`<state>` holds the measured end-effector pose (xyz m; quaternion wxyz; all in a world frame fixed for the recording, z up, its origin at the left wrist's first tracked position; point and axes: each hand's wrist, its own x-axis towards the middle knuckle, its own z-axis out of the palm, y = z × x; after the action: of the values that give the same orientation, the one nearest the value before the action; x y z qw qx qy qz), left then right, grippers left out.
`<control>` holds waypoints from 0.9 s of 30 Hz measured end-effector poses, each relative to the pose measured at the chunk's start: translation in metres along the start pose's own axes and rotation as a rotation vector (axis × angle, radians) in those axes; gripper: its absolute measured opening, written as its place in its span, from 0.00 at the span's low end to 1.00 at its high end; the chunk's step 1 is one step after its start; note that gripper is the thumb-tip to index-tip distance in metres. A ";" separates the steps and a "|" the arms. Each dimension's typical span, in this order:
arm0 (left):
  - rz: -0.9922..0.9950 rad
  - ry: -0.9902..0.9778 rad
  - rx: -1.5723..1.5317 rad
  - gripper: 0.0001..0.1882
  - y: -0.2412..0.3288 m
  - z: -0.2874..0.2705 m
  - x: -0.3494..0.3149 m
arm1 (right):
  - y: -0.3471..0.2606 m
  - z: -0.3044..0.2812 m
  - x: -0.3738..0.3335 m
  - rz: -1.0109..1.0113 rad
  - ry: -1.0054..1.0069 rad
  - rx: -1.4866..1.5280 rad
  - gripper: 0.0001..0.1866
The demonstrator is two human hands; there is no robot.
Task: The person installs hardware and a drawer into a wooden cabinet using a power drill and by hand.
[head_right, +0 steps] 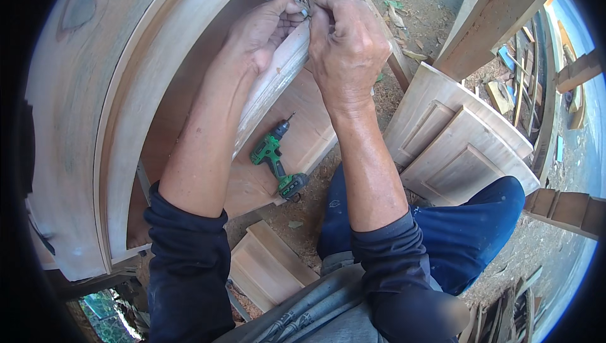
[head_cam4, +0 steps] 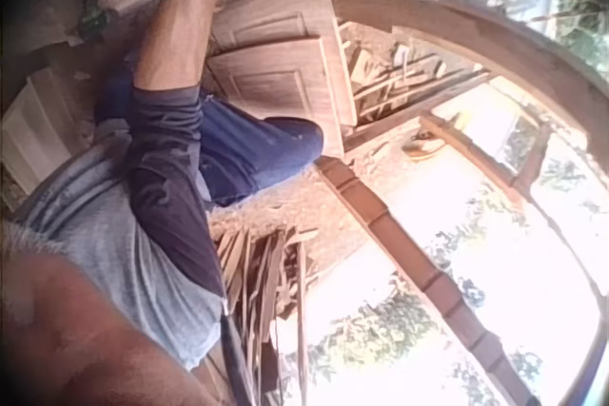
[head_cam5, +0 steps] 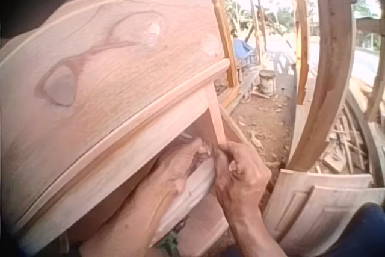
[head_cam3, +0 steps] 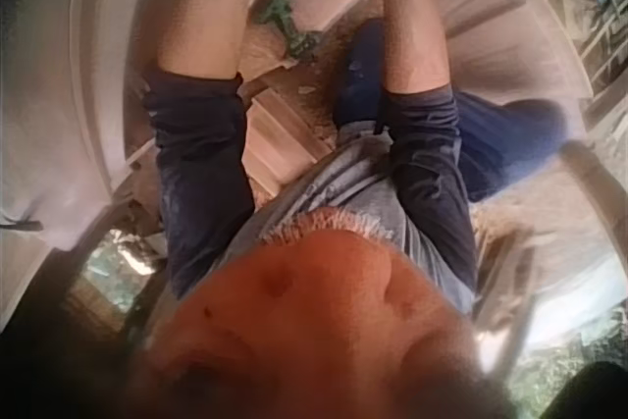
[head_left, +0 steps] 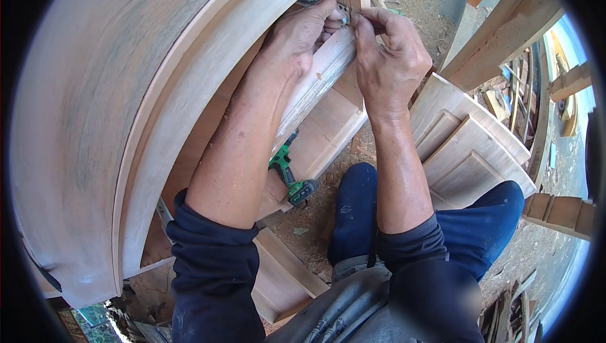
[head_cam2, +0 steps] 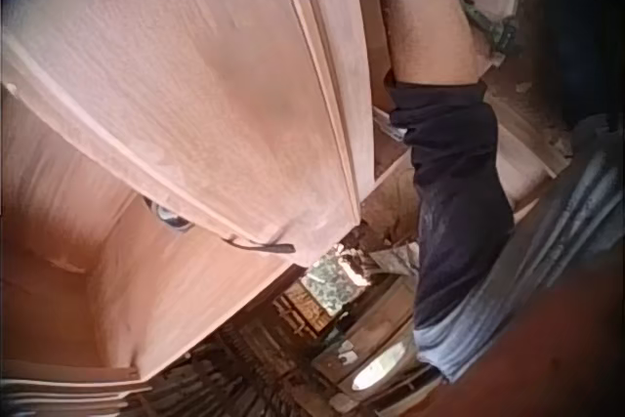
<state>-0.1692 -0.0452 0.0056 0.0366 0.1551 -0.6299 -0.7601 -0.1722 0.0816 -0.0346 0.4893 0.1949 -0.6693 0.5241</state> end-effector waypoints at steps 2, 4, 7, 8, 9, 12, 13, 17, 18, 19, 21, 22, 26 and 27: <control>0.029 -0.023 0.040 0.06 -0.002 -0.002 0.001 | -0.001 0.002 -0.002 -0.021 0.001 -0.036 0.07; 0.000 -0.033 0.003 0.07 -0.001 -0.003 0.003 | -0.002 0.003 -0.002 -0.039 0.004 -0.075 0.08; -0.006 -0.040 0.006 0.08 -0.001 -0.002 0.002 | -0.003 0.005 -0.001 -0.085 -0.024 -0.144 0.08; -0.002 -0.046 0.005 0.08 0.000 -0.002 0.002 | -0.003 0.004 -0.001 -0.090 -0.021 -0.148 0.08; -0.008 -0.045 -0.002 0.08 0.000 -0.002 0.002 | -0.004 0.003 -0.001 -0.128 -0.045 -0.226 0.08; 0.012 -0.039 0.001 0.08 -0.002 0.001 0.000 | -0.002 0.008 -0.004 -0.145 -0.031 -0.266 0.08; 0.034 -0.028 0.000 0.09 -0.003 0.001 0.000 | -0.004 0.007 -0.005 -0.112 -0.031 -0.252 0.08; -0.001 -0.061 -0.049 0.09 -0.004 -0.001 0.004 | -0.001 0.007 -0.008 -0.079 -0.039 -0.120 0.09; -0.008 -0.058 -0.045 0.09 -0.004 -0.003 0.005 | 0.000 0.004 -0.008 -0.086 -0.041 -0.122 0.09; -0.014 -0.052 -0.041 0.09 -0.005 -0.004 0.006 | 0.000 0.000 -0.007 -0.064 -0.047 -0.090 0.09; 0.005 -0.059 -0.038 0.09 -0.006 -0.004 0.009 | 0.007 -0.003 -0.004 -0.103 -0.048 -0.083 0.13; 0.012 -0.067 -0.025 0.08 -0.007 -0.003 0.010 | 0.011 -0.004 -0.002 -0.102 -0.051 -0.085 0.13; 0.007 -0.074 0.009 0.08 -0.006 -0.004 0.010 | 0.006 -0.004 0.002 -0.002 -0.111 0.068 0.11; 0.018 -0.063 -0.029 0.07 -0.007 -0.004 0.008 | 0.004 -0.002 0.001 0.002 -0.121 -0.003 0.12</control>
<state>-0.1750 -0.0494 -0.0032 0.0258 0.1250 -0.6210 -0.7734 -0.1746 0.0847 -0.0359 0.4476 0.2249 -0.6986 0.5109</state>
